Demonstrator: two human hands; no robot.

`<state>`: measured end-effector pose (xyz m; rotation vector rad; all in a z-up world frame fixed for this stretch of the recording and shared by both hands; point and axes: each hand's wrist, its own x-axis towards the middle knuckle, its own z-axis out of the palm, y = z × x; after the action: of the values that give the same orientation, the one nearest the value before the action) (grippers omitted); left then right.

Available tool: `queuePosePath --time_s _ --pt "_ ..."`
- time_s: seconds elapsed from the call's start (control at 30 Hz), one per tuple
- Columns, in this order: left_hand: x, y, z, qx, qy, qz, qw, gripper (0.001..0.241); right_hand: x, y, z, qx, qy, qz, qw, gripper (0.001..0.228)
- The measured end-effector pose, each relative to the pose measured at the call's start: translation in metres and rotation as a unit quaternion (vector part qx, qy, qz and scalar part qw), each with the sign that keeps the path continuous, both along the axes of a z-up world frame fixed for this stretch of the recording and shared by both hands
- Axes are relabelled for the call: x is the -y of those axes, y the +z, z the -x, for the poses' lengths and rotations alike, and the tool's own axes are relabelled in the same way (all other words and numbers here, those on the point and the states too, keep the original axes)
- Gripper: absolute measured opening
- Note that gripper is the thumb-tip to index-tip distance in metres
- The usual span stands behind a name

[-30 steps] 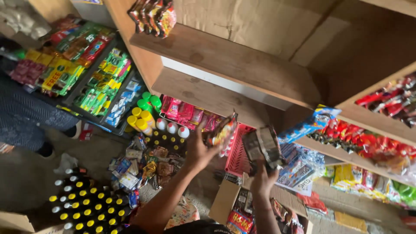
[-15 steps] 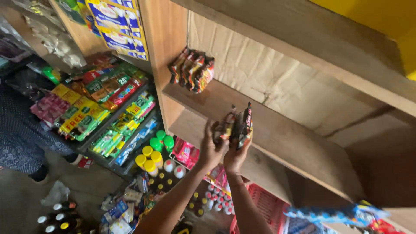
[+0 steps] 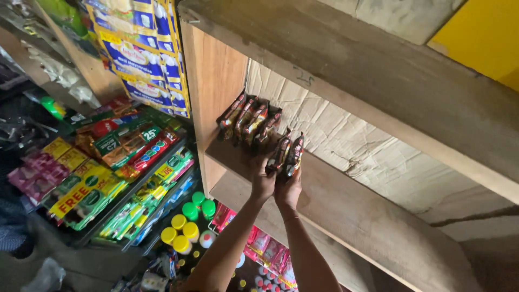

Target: Stocking shelves with instant ramen packets from a cardboard box.

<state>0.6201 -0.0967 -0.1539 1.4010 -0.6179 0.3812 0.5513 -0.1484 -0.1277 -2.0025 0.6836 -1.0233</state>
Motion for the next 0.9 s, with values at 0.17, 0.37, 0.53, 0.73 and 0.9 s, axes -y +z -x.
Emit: queuePosePath --time_s 0.17,0.37,0.53,0.73,0.9 --pt "0.018 -0.026 -0.036 -0.073 0.064 -0.067 0.993 0.048 0.013 -0.009 -0.035 -0.089 0.027 -0.067 0.993 0.064" --pt "0.015 -0.005 -0.061 -0.061 0.091 -0.068 0.992 0.031 0.029 -0.012 -0.062 -0.09 0.048 -0.004 0.995 0.068" --pt "0.013 0.003 -0.061 -0.072 0.101 -0.094 0.988 0.031 0.046 -0.032 -0.068 -0.156 0.042 0.013 0.987 0.075" --pt "0.003 0.014 -0.047 -0.063 0.071 -0.086 0.992 0.036 0.041 -0.013 -0.059 -0.036 0.146 0.105 0.983 0.098" --pt "-0.025 0.04 -0.025 0.09 0.188 -0.072 0.975 0.078 0.035 -0.024 -0.056 0.002 0.132 0.131 0.983 0.092"
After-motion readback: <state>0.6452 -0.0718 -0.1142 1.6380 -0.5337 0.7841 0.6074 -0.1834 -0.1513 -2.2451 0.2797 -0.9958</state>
